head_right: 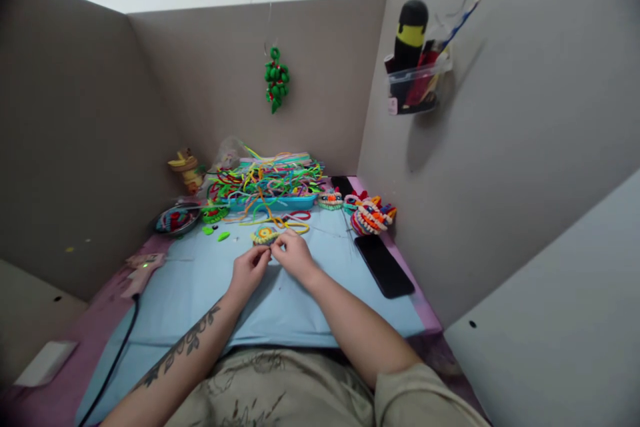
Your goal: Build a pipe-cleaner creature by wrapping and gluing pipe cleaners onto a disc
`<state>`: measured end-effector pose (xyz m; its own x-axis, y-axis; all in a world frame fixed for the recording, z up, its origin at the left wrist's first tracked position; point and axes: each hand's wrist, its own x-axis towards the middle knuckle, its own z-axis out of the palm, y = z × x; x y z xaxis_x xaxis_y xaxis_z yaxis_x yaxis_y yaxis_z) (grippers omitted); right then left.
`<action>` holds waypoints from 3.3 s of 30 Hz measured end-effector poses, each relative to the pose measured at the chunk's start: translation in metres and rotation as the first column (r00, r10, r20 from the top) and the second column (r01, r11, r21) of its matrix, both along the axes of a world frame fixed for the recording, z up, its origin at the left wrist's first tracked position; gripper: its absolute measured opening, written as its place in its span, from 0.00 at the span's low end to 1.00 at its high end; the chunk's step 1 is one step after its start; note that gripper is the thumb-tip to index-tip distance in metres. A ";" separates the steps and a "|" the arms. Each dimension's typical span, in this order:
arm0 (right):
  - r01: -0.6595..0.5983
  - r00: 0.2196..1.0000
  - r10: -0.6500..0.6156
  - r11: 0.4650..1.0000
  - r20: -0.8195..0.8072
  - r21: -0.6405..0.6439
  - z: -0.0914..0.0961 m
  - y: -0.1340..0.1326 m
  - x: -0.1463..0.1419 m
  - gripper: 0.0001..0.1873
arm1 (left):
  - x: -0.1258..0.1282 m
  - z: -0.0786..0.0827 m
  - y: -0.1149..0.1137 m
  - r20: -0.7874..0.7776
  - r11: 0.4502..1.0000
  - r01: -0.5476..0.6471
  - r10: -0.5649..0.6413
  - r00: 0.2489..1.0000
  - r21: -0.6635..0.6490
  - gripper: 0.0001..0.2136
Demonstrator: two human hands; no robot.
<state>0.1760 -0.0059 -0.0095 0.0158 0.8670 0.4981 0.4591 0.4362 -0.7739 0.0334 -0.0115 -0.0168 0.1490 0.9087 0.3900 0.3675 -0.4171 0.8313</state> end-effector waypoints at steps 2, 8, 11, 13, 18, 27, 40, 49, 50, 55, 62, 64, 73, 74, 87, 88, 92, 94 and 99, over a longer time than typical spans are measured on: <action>-0.008 1.000 0.008 1.000 0.019 0.004 -0.001 0.000 0.000 0.07 | 0.000 -0.001 0.000 -0.030 1.000 -0.004 0.004 1.000 -0.007 0.09; -0.037 0.998 0.038 0.999 0.053 -0.025 -0.003 0.001 0.000 0.07 | -0.001 -0.006 0.002 -0.127 0.999 -0.025 0.030 0.991 0.039 0.08; -0.033 0.997 0.035 0.999 0.068 -0.040 -0.003 0.003 0.000 0.07 | -0.001 -0.007 0.002 -0.148 0.999 -0.018 0.023 0.989 0.040 0.08; -0.041 0.996 0.045 0.998 0.080 -0.048 -0.004 0.004 0.001 0.08 | -0.001 -0.007 0.002 -0.147 0.999 -0.009 0.016 0.989 0.050 0.08; -0.072 0.993 0.079 0.994 0.083 -0.079 -0.004 0.008 0.005 0.08 | -0.002 -0.007 0.003 -0.143 0.998 0.029 -0.022 0.990 0.051 0.08; -0.141 0.981 0.103 0.962 -0.164 -0.234 0.002 0.008 0.008 0.08 | -0.005 -0.003 0.009 -0.011 0.993 0.076 -0.076 0.997 0.092 0.06; -0.349 0.846 0.129 0.868 -0.518 -0.353 0.006 0.000 -0.003 0.12 | -0.008 -0.004 0.003 -0.090 0.946 0.015 0.015 0.996 0.323 0.04; -0.419 0.809 0.150 0.825 -0.568 -0.379 0.002 0.003 0.001 0.12 | -0.008 -0.004 0.002 -0.100 0.927 0.028 0.010 0.995 0.373 0.05; -0.433 0.804 0.156 0.815 -0.574 -0.384 0.003 0.003 0.002 0.12 | -0.008 -0.004 0.002 -0.100 0.926 0.030 0.008 0.995 0.377 0.05; -0.411 0.816 0.139 0.823 -0.561 -0.392 0.004 0.002 0.001 0.12 | -0.007 -0.004 0.002 -0.104 0.920 0.032 0.010 0.995 0.390 0.05; -0.342 0.835 0.098 0.864 -0.542 -0.371 0.003 0.001 -0.005 0.12 | -0.007 -0.004 0.001 -0.115 0.922 0.022 0.025 0.993 0.386 0.05; -0.335 0.833 0.087 0.865 -0.546 -0.373 0.003 0.000 -0.005 0.12 | -0.007 -0.004 0.001 -0.116 0.920 0.029 0.018 0.993 0.392 0.05; -0.329 0.808 0.042 0.859 -0.588 -0.392 -0.001 0.000 -0.010 0.11 | -0.007 -0.005 0.003 -0.121 0.917 0.011 0.041 0.992 0.398 0.06; -0.319 0.812 0.036 0.863 -0.583 -0.391 -0.001 0.001 -0.010 0.11 | -0.007 -0.006 0.004 -0.120 0.920 0.009 0.041 0.992 0.392 0.06; -0.275 0.853 0.065 0.900 -0.518 -0.340 -0.006 0.005 -0.004 0.11 | -0.006 -0.004 0.004 -0.137 0.927 0.029 0.025 0.990 0.374 0.07; -0.275 0.847 0.057 0.898 -0.529 -0.344 -0.005 0.005 -0.005 0.11 | -0.006 -0.004 0.004 -0.140 0.924 0.024 0.032 0.990 0.383 0.06; -0.284 0.816 0.027 0.889 -0.577 -0.360 -0.004 0.002 -0.010 0.11 | -0.005 -0.004 0.003 -0.161 0.907 0.011 0.062 0.985 0.421 0.06; -0.299 0.795 0.011 0.877 -0.607 -0.377 -0.003 0.001 -0.012 0.10 | -0.005 -0.004 0.003 -0.178 0.902 0.009 0.076 0.981 0.432 0.07; -0.349 0.733 -0.015 0.850 -0.680 -0.394 0.000 -0.001 -0.017 0.12 | -0.005 -0.004 0.002 -0.194 0.898 -0.017 0.113 0.974 0.439 0.07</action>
